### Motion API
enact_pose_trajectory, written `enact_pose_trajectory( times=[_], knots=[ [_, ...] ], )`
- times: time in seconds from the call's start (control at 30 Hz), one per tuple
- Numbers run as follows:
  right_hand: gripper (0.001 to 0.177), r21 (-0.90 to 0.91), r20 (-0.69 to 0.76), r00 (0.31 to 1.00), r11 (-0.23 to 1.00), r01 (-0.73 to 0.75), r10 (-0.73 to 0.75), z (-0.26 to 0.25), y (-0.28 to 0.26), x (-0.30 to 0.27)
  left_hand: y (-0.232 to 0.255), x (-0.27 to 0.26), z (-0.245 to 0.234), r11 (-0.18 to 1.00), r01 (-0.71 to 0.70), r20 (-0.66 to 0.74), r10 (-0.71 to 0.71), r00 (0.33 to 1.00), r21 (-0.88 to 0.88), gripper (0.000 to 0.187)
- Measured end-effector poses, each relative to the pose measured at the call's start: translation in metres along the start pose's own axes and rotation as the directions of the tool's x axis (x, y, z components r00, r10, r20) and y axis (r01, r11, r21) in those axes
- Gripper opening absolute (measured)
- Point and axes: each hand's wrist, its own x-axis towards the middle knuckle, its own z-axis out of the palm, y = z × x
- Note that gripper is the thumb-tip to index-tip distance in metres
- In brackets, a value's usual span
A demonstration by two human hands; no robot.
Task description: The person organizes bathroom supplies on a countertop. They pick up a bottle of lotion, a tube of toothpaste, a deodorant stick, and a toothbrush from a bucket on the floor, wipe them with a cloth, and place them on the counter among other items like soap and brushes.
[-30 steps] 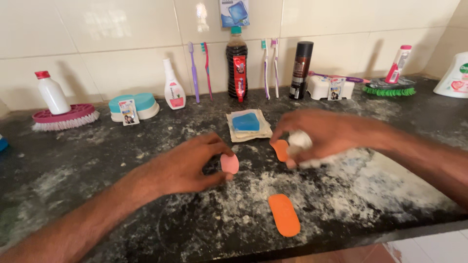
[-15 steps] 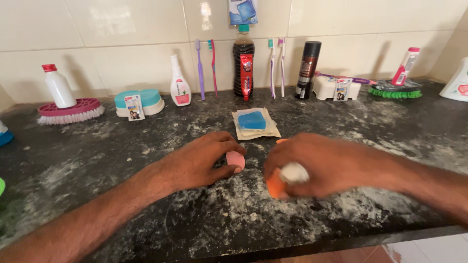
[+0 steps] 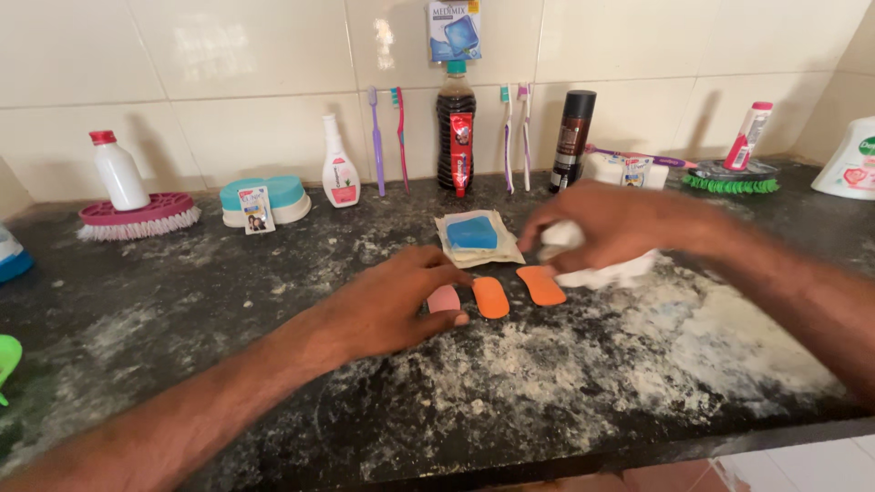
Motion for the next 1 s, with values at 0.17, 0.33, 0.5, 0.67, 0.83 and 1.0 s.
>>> enact_pose_trajectory(
  times=[0.17,0.33,0.5,0.67,0.83,1.0],
  knots=[
    [0.055,-0.002,0.109,0.992,0.998,-0.070,0.070,0.018,0.027,-0.007,0.004,0.013,0.018,0.998,0.044,-0.034,-0.043,0.998,0.041,0.043],
    [0.061,-0.030,0.064,0.997,0.999,-0.038,0.040,0.024,0.027,-0.016,0.009,0.026,0.019,0.997,0.079,0.020,-0.079,0.997,0.020,0.039],
    [0.065,-0.022,0.041,0.999,1.000,0.022,-0.021,0.021,0.024,-0.023,0.017,0.029,0.019,0.991,0.136,0.067,-0.137,0.988,0.008,0.045],
    [0.063,0.031,-0.018,0.980,0.980,0.198,-0.198,0.031,0.041,-0.023,0.024,0.034,0.019,0.964,0.265,0.169,-0.259,0.951,-0.016,0.046],
    [0.039,0.025,-0.237,0.933,0.958,0.285,-0.272,0.027,0.055,-0.030,0.049,0.054,0.015,0.971,0.241,0.011,-0.241,0.971,0.009,0.057],
    [0.014,0.086,-0.671,0.719,0.945,0.316,-0.180,0.014,0.048,-0.041,0.090,0.055,0.029,0.967,0.254,-0.157,-0.249,0.956,0.010,0.054]
  ],
)
